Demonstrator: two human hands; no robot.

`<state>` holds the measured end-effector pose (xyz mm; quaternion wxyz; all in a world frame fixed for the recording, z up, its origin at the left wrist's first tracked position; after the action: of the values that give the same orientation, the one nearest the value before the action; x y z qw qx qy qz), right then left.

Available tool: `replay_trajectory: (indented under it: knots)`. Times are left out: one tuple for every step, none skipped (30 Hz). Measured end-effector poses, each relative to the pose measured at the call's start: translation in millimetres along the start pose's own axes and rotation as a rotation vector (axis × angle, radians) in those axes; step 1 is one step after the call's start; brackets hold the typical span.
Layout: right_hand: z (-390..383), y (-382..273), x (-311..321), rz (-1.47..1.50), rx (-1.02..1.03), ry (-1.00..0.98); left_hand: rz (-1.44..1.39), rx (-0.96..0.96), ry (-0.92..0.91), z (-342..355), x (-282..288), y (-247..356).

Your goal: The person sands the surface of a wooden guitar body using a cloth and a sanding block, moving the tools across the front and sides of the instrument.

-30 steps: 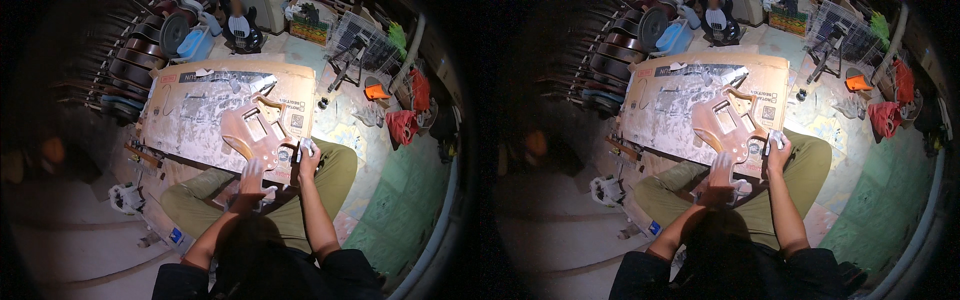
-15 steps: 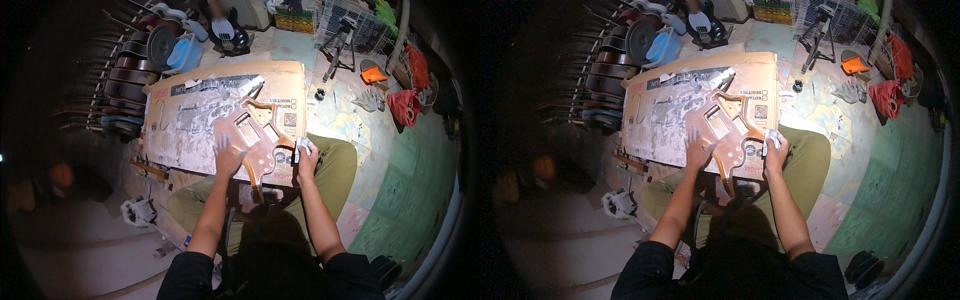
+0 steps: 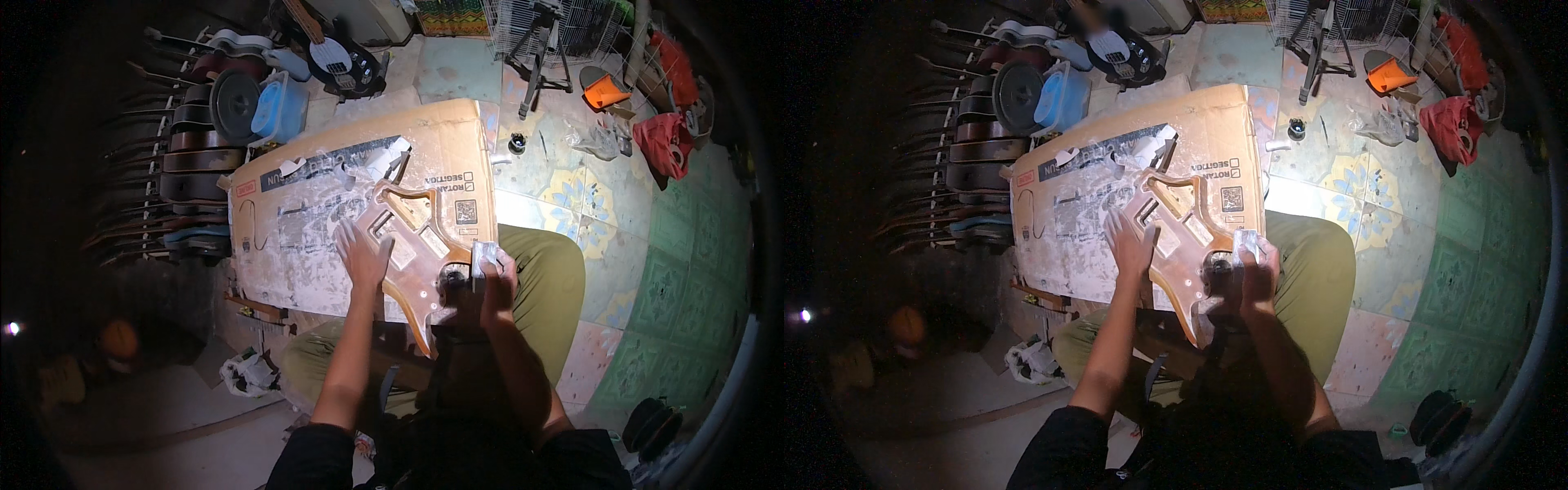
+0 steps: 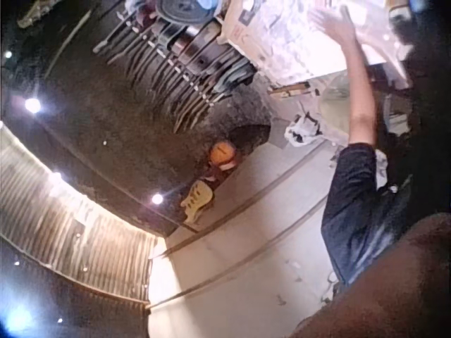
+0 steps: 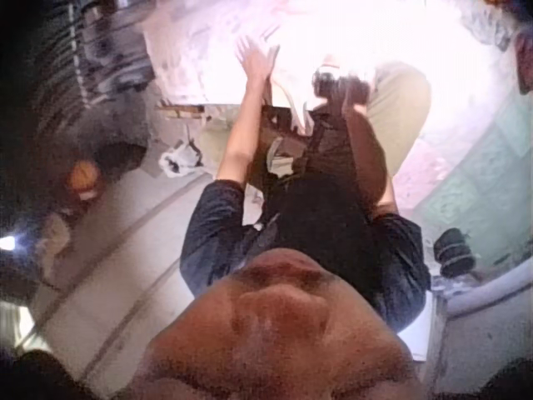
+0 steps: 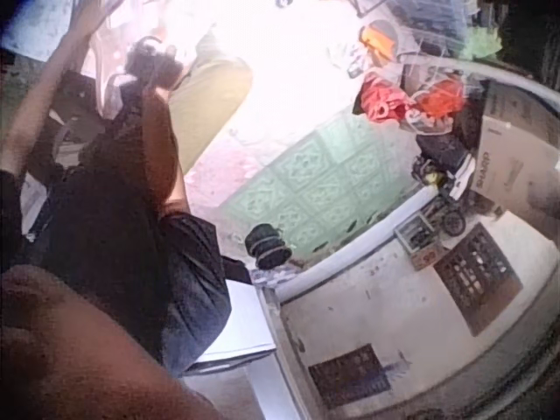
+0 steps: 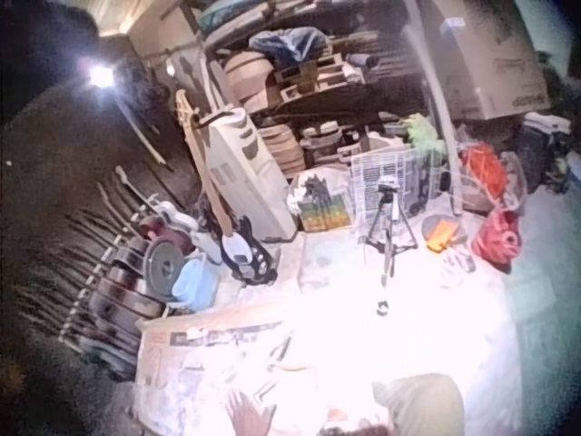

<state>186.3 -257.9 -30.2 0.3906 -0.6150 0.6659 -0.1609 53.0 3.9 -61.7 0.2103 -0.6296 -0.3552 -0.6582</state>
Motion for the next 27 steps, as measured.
replay_trajectory:
  knots:
    - [-3.1,-1.9,-0.7,-0.036,0.030,0.000,0.003,0.081,-0.017,13.5,-0.6,8.5]
    - [-6.3,-3.6,-1.0,-0.071,0.062,-0.001,0.007,0.161,-0.033,25.3,1.1,19.8]
    - [-9.6,-6.0,1.4,-0.062,0.166,-0.034,0.007,0.145,-0.049,34.5,3.9,42.9]
    - [-9.6,-3.3,2.6,-0.060,0.162,-0.035,0.011,0.147,-0.050,40.8,6.5,56.7]
    - [-7.8,-0.6,5.3,-0.041,0.170,-0.071,-0.005,0.060,-0.072,46.2,5.3,71.8]
    - [-7.0,1.6,5.7,-0.021,0.176,-0.113,-0.017,-0.022,-0.091,47.5,4.5,82.3]
    - [-6.0,2.4,5.6,-0.021,0.172,-0.118,-0.015,-0.017,-0.090,46.5,3.2,90.7]
    - [-5.2,3.6,5.4,-0.017,0.140,-0.132,-0.029,-0.084,-0.051,44.4,2.8,100.4]
    - [-4.6,1.6,4.5,-0.015,0.112,-0.142,-0.048,-0.156,-0.013,43.3,0.1,107.6]
    - [-4.8,-0.9,3.4,-0.018,0.113,-0.143,-0.051,-0.153,-0.013,40.2,-0.9,109.9]
    - [-5.3,-2.5,2.5,0.027,0.050,-0.127,-0.036,-0.196,-0.022,34.3,-1.4,111.9]
    - [-5.1,-5.6,1.3,0.075,-0.009,-0.110,-0.023,-0.243,-0.030,28.7,-1.6,116.2]
    - [-3.4,-5.5,1.4,0.072,-0.003,-0.110,-0.028,-0.245,-0.026,20.8,-2.2,120.8]
    - [-1.1,-3.2,3.1,0.069,0.000,-0.065,-0.016,-0.277,-0.092,9.5,-4.4,126.9]
    - [-1.4,-1.8,1.6,0.073,-0.001,-0.029,0.004,-0.306,-0.154,-3.0,-3.4,130.3]
    - [-3.1,-5.4,-0.3,0.075,0.006,-0.034,0.021,-0.339,-0.215,-15.3,-4.5,135.0]
    - [-6.1,-9.8,-1.6,0.070,0.001,-0.031,0.022,-0.340,-0.206,-29.1,-8.4,137.7]
    - [-10.4,-14.1,-6.6,0.067,-0.005,-0.040,0.095,-0.421,-0.230,-44.6,-15.8,135.6]
    - [-7.3,-10.6,-5.4,0.071,0.005,-0.053,0.167,-0.505,-0.253,-60.5,-25.6,133.5]
    - [2.0,-0.3,0.8,0.066,0.013,-0.060,0.168,-0.507,-0.239,-77.9,-36.9,128.7]
    - [8.4,8.2,5.1,0.058,0.017,-0.069,0.401,-0.646,-0.078,-98.2,-47.7,123.5]
    - [11.9,12.6,7.0,0.058,0.024,-0.078,0.634,-0.775,0.088,-115.9,-52.7,120.5]
    - [16.3,13.1,11.3,0.034,0.070,-0.047,0.631,-0.775,0.101,-128.4,-51.9,118.3]
    - [17.7,10.8,14.0,0.010,0.114,-0.016,0.440,-0.801,-0.053,-140.1,-49.9,112.8]
    - [8.8,-1.2,9.2,0.081,0.050,0.010,0.244,-0.818,-0.207,-147.1,-44.1,108.7]
    - [10.4,-3.9,9.3,0.077,0.057,0.008,0.239,-0.817,-0.200,-150.1,-37.1,104.5]
    - [12.8,-6.3,13.2,0.079,0.087,0.009,0.101,-0.689,-0.316,-149.7,-22.2,104.2]
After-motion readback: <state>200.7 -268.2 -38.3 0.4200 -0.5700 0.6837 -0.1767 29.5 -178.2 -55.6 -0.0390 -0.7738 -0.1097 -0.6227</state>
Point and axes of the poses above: each hand's wrist, its own z-axis towards the middle knuckle, its own x-axis out of the back of the hand, y = z × x, the point moved 2 cm from there along z, towards the middle knuckle, and after that the axes turned 4 degrees about -x, right-handed, at the moved point
